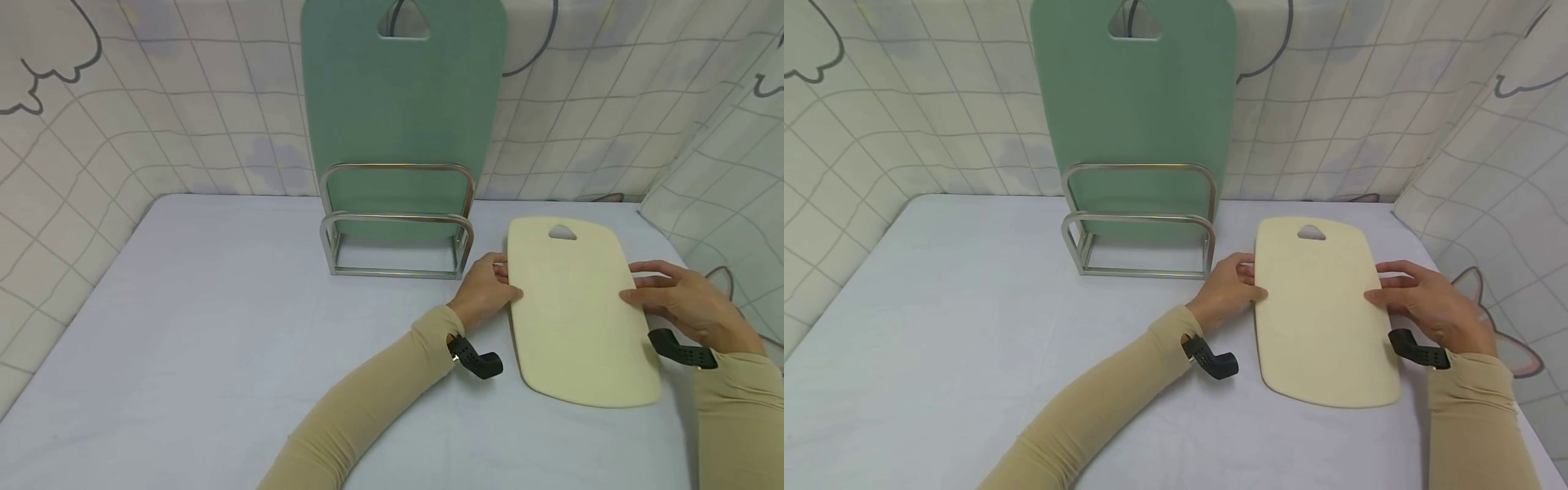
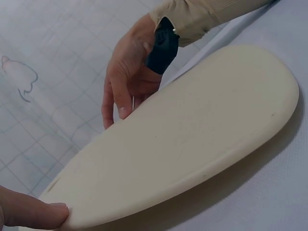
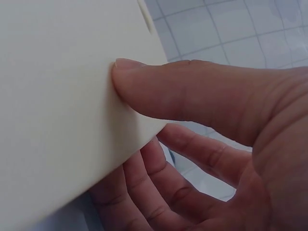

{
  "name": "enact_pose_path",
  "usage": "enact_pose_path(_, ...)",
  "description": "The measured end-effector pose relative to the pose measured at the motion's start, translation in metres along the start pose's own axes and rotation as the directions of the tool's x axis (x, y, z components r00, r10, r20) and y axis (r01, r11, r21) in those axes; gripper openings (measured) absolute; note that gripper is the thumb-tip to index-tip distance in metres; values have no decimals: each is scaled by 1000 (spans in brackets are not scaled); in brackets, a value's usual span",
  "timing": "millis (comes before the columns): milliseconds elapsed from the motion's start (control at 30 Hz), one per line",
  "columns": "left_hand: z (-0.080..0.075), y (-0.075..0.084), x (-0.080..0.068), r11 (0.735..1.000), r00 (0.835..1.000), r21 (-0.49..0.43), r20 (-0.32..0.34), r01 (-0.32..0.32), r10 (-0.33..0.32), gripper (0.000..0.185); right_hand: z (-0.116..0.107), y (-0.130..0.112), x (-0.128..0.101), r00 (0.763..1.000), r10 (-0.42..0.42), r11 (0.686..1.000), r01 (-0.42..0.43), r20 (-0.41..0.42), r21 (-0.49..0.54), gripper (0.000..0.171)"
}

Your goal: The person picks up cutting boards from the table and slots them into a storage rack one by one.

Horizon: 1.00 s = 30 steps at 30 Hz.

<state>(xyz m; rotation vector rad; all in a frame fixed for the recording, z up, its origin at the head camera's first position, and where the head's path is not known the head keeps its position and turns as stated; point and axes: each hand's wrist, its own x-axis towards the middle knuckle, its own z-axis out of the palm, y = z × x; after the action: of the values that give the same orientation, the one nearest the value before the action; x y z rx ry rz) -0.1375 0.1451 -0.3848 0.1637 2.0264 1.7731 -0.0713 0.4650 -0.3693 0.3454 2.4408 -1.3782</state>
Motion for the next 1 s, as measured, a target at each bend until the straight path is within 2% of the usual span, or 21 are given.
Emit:
enact_pose_path(267, -2, 0, 0, 998, 1000, 62, 10, -22, 21, 61, 1, -1, -1, 1000, -21, 997, 19, -16, -76, 52)
enact_pose_path(533, -3, 0, -1, 997, 999, 74, 15, -32, 31, 60, 1, -1, 1, 1000, -2, 995, 1, -11, -101, 79)
enact_pose_path(800, -3, -1, -1, 996, 999, 79, 13, -44, 43, 58, 1, -2, 1, 1000, -14, 997, 14, -9, -71, 68)
enact_pose_path(1000, -3, 0, -1, 994, 999, 96, 9, -46, 45, 59, 1, -4, -1, 1000, -26, 996, 24, -14, -88, 66)
